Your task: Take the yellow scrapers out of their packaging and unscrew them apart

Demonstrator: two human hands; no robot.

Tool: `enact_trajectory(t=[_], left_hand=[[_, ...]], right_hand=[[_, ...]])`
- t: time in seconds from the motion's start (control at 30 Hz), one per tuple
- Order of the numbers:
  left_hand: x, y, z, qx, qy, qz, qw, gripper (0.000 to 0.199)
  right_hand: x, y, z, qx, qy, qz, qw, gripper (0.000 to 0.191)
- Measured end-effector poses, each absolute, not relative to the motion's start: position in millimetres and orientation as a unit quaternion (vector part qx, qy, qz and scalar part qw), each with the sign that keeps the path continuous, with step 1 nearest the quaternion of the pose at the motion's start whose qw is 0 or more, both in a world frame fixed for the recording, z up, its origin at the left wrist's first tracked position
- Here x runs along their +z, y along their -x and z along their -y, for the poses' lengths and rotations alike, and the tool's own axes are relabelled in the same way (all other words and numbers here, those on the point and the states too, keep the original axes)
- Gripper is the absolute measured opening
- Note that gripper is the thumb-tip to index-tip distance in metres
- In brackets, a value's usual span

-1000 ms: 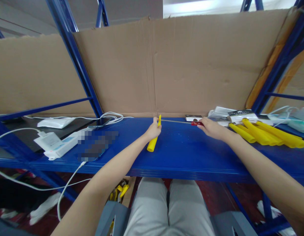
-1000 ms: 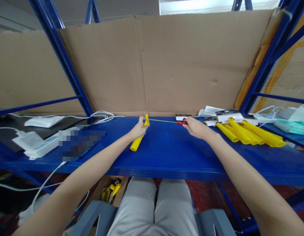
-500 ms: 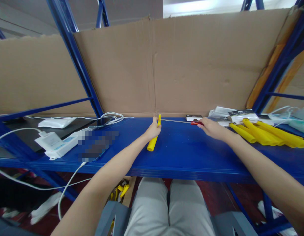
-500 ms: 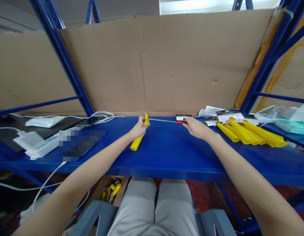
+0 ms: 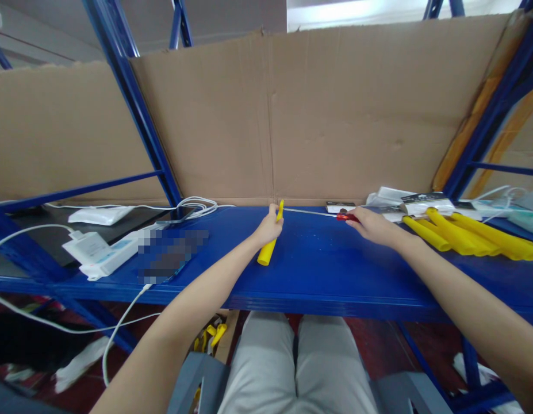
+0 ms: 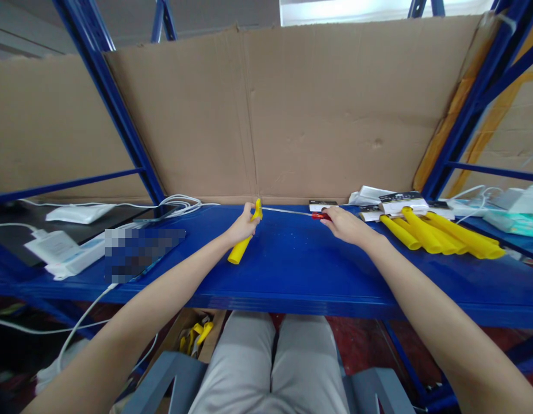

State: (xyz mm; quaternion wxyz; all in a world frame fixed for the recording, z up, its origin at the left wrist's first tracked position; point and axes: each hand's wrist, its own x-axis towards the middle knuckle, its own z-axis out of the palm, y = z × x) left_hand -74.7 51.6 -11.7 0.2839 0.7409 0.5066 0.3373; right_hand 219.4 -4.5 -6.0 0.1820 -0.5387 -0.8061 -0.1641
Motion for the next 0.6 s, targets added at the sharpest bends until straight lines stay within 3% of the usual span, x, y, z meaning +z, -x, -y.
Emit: enact_trajectory(t=[0.23,0.43,0.6], left_hand=[[-6.2,82.0,-55.6,0.359,-0.786,-0.440,0.243,0.029],[-2.7,98.0,-69.0,0.435,-0.825,-0.328,0.150,0.030],[-14.3,101.7,-91.5,0.492,-0.827,-0.249,0.109,0.028]], right_hand=[[-6.4,-221.0,9.3,-0.161,0.584,0.784,0.138,0.024],[-7.0,-217.0,8.3,-0.158,0.550,0.795,0.200,0.026],[-9.5,-212.2,7.6,-0.149,0.535,0.810,0.188,0.021]])
